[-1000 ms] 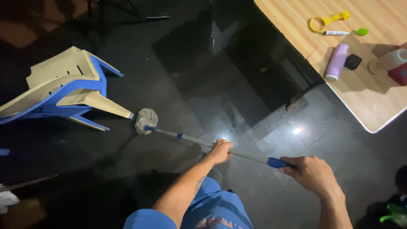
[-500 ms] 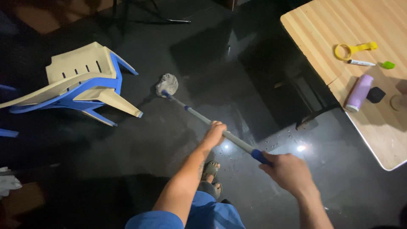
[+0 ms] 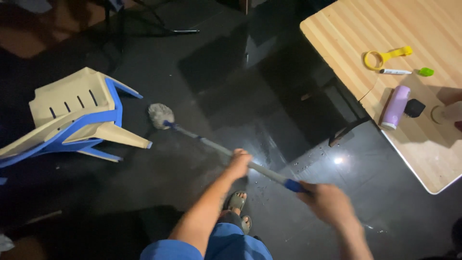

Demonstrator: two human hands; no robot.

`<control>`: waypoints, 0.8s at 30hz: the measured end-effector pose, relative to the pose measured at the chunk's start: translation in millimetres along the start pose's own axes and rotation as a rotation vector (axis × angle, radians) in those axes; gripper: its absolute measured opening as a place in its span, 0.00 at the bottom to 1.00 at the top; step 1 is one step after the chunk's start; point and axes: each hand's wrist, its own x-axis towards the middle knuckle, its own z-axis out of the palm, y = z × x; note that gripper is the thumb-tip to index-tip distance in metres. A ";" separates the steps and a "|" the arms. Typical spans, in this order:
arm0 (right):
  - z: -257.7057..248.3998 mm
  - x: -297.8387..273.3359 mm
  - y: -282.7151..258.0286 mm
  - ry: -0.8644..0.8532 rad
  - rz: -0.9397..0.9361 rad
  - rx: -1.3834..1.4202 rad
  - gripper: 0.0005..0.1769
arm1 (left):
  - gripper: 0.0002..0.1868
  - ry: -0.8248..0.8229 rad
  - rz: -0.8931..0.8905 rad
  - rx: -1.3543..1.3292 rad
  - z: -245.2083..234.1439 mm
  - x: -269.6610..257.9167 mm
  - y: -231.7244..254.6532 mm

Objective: The recorder is mopping the dark floor of a cluttered room around furniture.

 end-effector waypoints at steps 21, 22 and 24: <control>-115.1 2.1 1.7 -0.036 0.191 -0.265 0.26 | 0.09 0.087 -0.126 -0.182 -45.7 126.6 110.5; -113.3 4.3 12.8 -0.097 0.210 -0.244 0.26 | 0.09 0.101 -0.147 -0.218 -45.5 115.0 116.5; -103.1 8.2 30.9 -0.117 0.148 -0.197 0.25 | 0.11 0.130 -0.183 -0.227 -38.6 86.8 117.5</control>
